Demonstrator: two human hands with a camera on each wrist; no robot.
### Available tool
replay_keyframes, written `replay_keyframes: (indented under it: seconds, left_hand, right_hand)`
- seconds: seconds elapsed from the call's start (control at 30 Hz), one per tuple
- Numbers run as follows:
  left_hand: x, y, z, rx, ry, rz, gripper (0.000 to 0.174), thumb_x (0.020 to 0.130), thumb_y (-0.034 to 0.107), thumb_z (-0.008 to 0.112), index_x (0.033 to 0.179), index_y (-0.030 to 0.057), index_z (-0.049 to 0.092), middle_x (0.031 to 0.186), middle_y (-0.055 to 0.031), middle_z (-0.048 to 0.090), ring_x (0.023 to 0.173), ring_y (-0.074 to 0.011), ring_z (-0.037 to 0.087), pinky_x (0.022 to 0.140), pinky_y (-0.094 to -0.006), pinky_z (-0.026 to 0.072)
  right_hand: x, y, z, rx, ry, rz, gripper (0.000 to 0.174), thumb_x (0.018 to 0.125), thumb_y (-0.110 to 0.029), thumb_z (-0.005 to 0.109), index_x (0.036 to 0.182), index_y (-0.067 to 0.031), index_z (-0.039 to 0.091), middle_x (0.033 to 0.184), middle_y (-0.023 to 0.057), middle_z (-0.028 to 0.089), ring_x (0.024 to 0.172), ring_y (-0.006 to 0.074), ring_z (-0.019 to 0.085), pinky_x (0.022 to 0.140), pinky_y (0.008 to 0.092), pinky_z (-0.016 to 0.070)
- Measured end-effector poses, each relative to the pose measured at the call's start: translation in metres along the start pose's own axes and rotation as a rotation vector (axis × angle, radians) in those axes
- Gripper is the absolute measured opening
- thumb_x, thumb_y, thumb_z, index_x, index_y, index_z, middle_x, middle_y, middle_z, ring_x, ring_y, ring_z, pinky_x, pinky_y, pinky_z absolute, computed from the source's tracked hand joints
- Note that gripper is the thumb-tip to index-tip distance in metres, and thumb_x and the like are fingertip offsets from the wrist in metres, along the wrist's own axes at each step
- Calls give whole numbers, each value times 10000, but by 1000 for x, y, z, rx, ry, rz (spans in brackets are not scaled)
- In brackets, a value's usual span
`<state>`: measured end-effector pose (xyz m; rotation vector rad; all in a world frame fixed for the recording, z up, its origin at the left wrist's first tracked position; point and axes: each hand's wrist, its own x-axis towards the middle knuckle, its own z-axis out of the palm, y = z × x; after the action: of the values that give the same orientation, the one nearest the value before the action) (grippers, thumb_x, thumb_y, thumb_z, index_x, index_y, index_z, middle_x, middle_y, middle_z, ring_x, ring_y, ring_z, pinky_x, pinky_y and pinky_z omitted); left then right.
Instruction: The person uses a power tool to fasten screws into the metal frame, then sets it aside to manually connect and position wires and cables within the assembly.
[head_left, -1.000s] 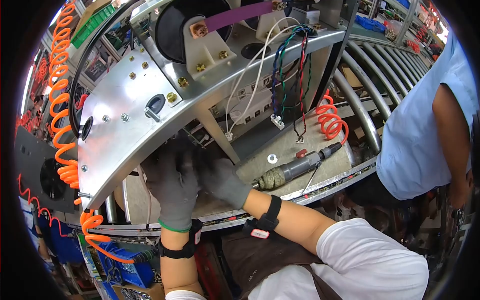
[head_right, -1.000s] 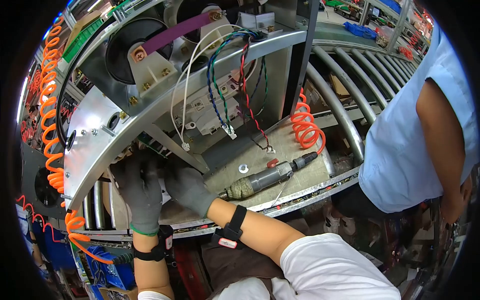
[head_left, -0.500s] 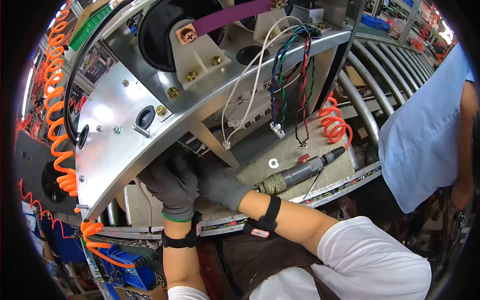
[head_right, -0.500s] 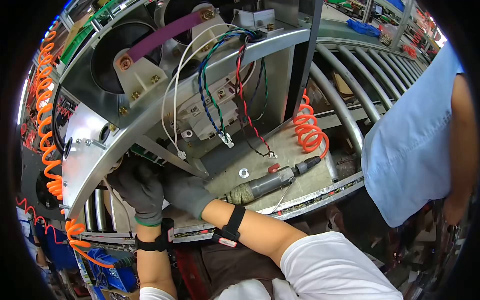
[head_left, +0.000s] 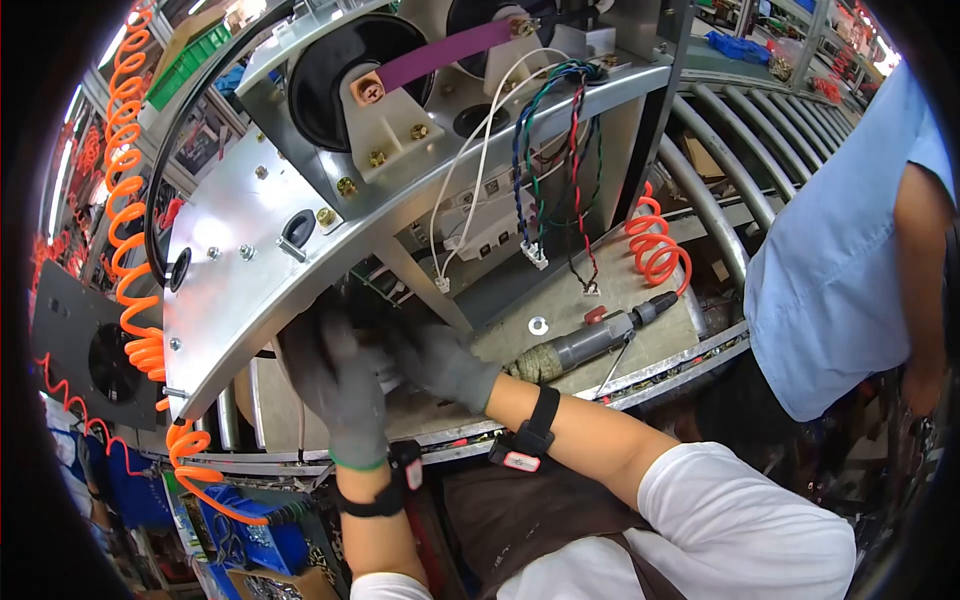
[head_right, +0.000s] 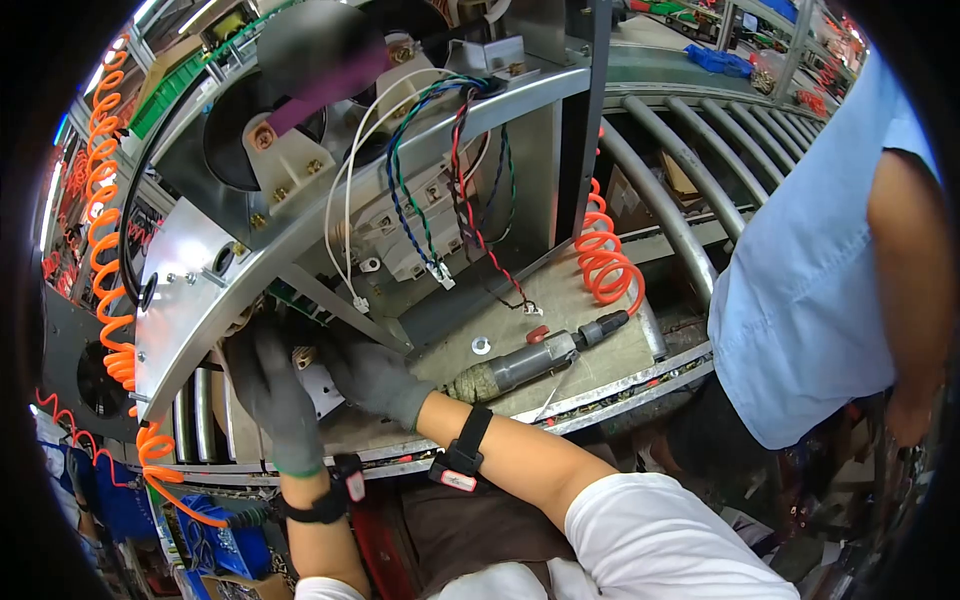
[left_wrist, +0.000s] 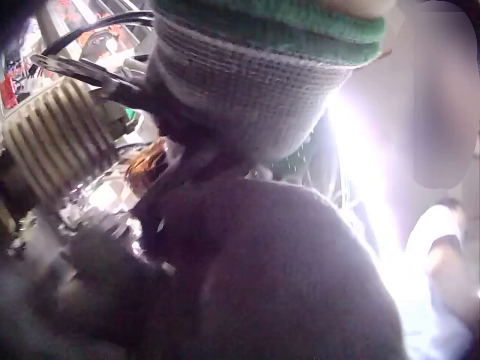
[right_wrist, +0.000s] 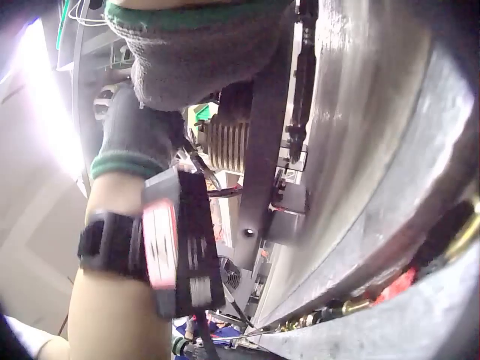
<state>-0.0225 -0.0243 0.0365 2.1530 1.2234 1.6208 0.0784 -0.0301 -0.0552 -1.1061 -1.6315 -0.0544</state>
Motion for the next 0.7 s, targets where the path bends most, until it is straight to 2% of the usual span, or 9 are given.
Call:
replay_keyframes:
  seconds: [0.1, 0.13, 0.17, 0.27, 0.33, 0.4, 0.53, 0.67, 0.7]
  left_hand:
    - [-37, -15, -2, -167, 101, 129, 301, 920, 143, 508, 1149, -51, 524, 1121, -142, 584, 970, -195, 561, 831, -304, 451]
    - [-47, -15, 1, -178, 101, -5, 300, 920, 138, 509, 1157, -45, 521, 1132, -141, 578, 968, -199, 561, 819, -297, 455]
    - [-55, -15, 3, -192, 101, -143, 299, 920, 133, 509, 1165, -39, 518, 1143, -140, 572, 966, -203, 561, 807, -289, 460]
    - [-46, -8, 5, -183, 111, -124, 303, 918, 138, 509, 1163, -39, 517, 1138, -142, 574, 963, -196, 561, 784, -281, 467]
    - [-50, -2, 3, -252, 150, -200, 277, 914, 123, 506, 1135, -41, 537, 1133, -151, 576, 966, -216, 565, 810, -309, 465]
    - [-62, -4, 0, -92, 133, -10, 249, 912, 101, 496, 1109, -39, 557, 1126, -163, 579, 968, -234, 567, 841, -338, 458]
    - [-50, -6, 13, -259, 30, -162, 344, 947, 184, 439, 1182, -50, 532, 1214, -165, 553, 1076, -273, 535, 933, -349, 405]
    - [-41, -20, 19, -380, -22, -205, 391, 950, 250, 449, 1205, -37, 525, 1245, -177, 540, 1112, -286, 522, 952, -350, 385]
    - [-37, -22, 20, -399, -20, -198, 391, 950, 250, 449, 1205, -37, 525, 1245, -177, 540, 1112, -286, 522, 952, -350, 385]
  right_hand:
    - [2, -2, 2, 162, -89, 211, 346, 920, -244, 430, 1230, -106, 498, 911, 221, 589, 720, 366, 595, 577, 462, 464]
    - [4, -3, 3, 187, -162, 348, 334, 933, -269, 416, 1229, -140, 501, 911, 218, 591, 708, 372, 592, 571, 473, 461]
    - [6, -4, 3, 183, -171, 342, 334, 933, -269, 416, 1229, -140, 501, 911, 218, 591, 708, 372, 592, 571, 473, 461]
    - [13, -6, 6, -41, -376, 454, 340, 929, -307, 420, 1210, -138, 510, 907, 200, 604, 714, 372, 597, 556, 486, 453]
    - [12, -5, 12, 90, 11, 250, 361, 934, -360, 412, 1174, -118, 527, 916, 208, 610, 771, 377, 601, 604, 484, 463]
    - [18, -14, 4, 176, 58, 297, 370, 936, -374, 410, 1169, -113, 531, 936, 208, 612, 807, 382, 600, 638, 473, 470]
    - [19, -20, -5, 282, 22, 481, 390, 933, -388, 436, 1164, -91, 539, 986, 222, 606, 896, 402, 584, 742, 440, 476]
    - [27, -30, 0, 310, 176, 404, 382, 934, -350, 461, 1170, -60, 540, 1021, 221, 607, 924, 384, 593, 776, 407, 476]
    - [29, -31, -1, 359, 200, 404, 371, 941, -282, 445, 1189, -17, 520, 1052, 211, 606, 960, 334, 596, 822, 379, 461]
